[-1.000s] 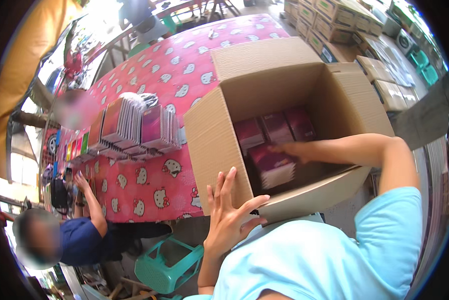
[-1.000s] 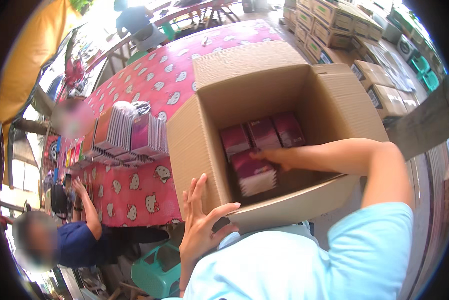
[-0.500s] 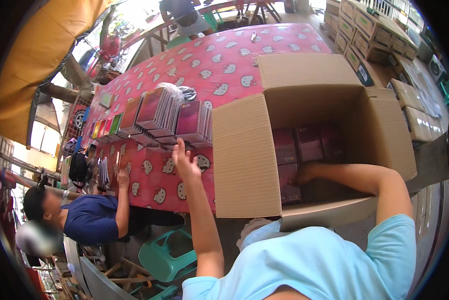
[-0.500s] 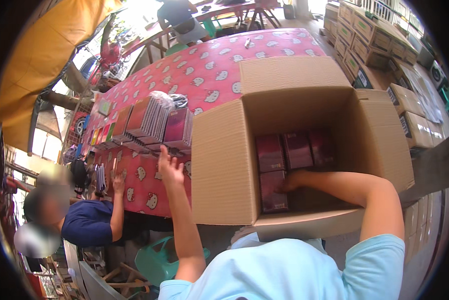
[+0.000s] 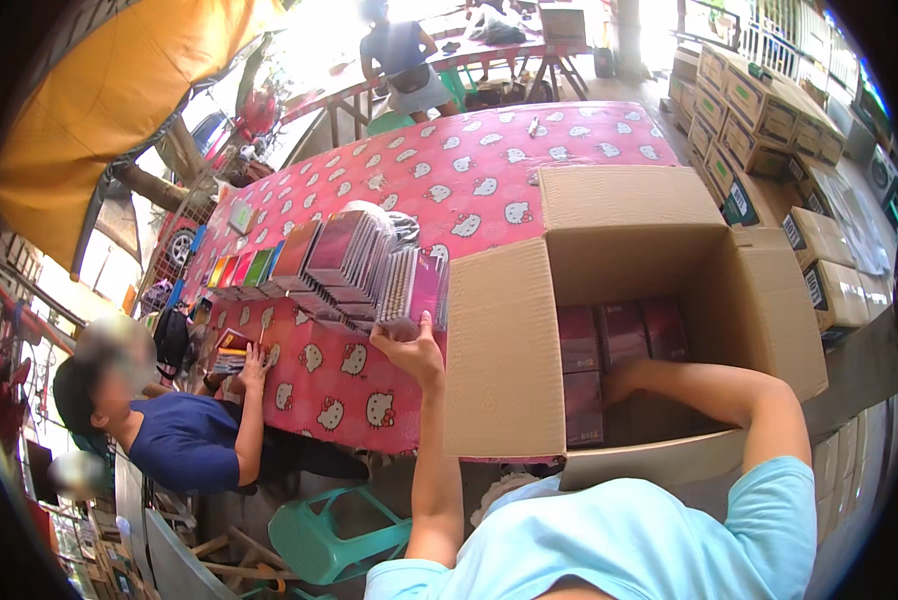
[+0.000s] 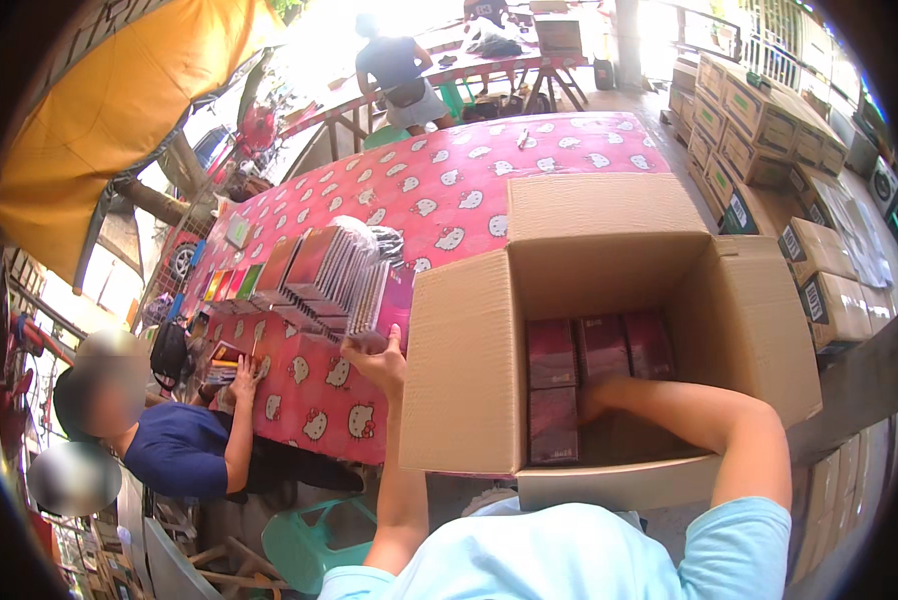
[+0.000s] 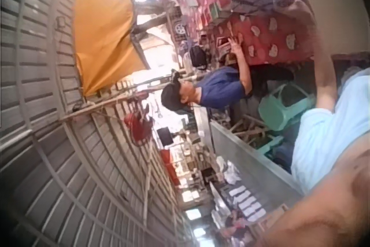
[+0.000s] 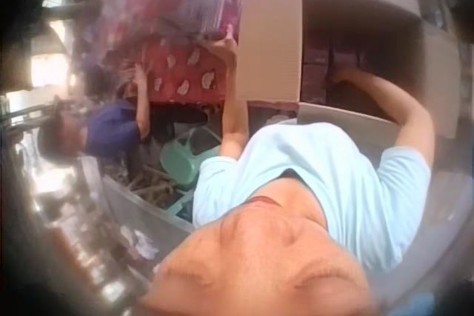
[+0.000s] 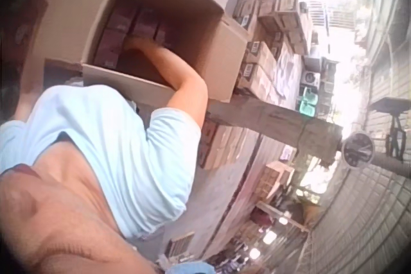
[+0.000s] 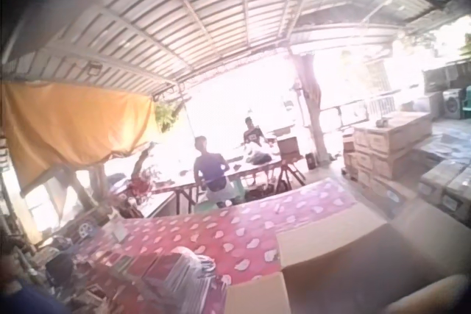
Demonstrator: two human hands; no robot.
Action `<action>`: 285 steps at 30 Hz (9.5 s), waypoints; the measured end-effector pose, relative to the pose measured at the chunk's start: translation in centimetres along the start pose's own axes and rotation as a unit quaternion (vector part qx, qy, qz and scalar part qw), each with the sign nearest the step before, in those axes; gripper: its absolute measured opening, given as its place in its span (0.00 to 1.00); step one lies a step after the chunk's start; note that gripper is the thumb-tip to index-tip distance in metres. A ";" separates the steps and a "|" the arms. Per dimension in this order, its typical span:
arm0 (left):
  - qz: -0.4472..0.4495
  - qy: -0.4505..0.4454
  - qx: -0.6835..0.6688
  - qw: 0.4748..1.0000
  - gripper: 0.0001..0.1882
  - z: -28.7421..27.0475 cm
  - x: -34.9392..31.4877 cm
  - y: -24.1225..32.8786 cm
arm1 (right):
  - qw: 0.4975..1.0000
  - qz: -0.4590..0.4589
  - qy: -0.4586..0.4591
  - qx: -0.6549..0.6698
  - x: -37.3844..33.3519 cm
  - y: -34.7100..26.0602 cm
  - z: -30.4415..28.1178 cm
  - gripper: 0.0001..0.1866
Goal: The person picks up stacks of purple notebooks from a table and places them into a cardboard box.
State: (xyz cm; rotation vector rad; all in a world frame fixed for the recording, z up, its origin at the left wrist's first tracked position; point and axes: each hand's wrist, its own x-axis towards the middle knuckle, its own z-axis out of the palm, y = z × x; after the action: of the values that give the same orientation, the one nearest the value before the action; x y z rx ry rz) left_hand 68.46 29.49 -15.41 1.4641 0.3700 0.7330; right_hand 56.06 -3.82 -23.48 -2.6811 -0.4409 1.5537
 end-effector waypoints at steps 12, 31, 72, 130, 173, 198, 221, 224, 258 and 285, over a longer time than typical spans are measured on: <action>0.424 -0.069 -0.033 0.902 0.39 -4.1 -4.7 16.9 | 0.605 -0.411 0.358 0.580 -22.3 -12.1 -16.2 0.51; 0.220 -0.236 -0.021 0.946 0.41 -9.3 -9.8 18.4 | 0.934 0.111 0.119 0.318 -10.1 1.4 0.2 0.51; 0.350 -0.027 0.052 0.935 0.40 -6.9 -1.2 11.2 | 0.740 -0.281 0.455 0.408 -22.4 -8.4 -13.6 0.30; 0.134 0.023 0.103 0.985 0.40 -0.4 8.9 6.3 | 0.981 0.058 0.177 0.047 -20.8 0.8 -10.2 0.32; 0.046 0.026 0.256 0.965 0.53 1.8 1.6 -14.6 | 0.735 0.129 0.585 0.319 1.9 -3.6 -3.8 0.48; 0.210 -0.472 -0.012 0.856 0.54 -5.6 -10.3 21.5 | 0.513 -0.267 0.523 0.626 -24.1 -6.1 -12.0 0.33; -0.101 -0.048 -0.184 0.977 0.27 -8.2 3.9 6.8 | 0.877 0.043 0.479 -0.018 -6.3 -0.8 -1.9 0.55; -0.200 0.027 -0.117 0.973 0.47 -4.2 10.7 2.8 | 0.881 0.061 0.466 -0.049 -5.8 -0.7 -2.0 0.54; 0.372 -0.346 -0.042 0.860 0.44 -4.1 -9.3 20.7 | 0.836 0.081 0.519 0.159 -29.3 -5.6 -13.2 0.56; -0.120 0.051 -0.039 0.991 0.54 -4.7 21.4 6.1 | 0.919 0.224 0.289 -0.147 -8.7 7.8 0.9 0.62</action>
State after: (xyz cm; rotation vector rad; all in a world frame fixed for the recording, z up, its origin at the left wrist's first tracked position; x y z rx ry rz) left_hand 79.88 46.58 -5.63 1.2845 0.5798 0.6231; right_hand 53.06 -13.53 -17.73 -3.4590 -0.0322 0.6785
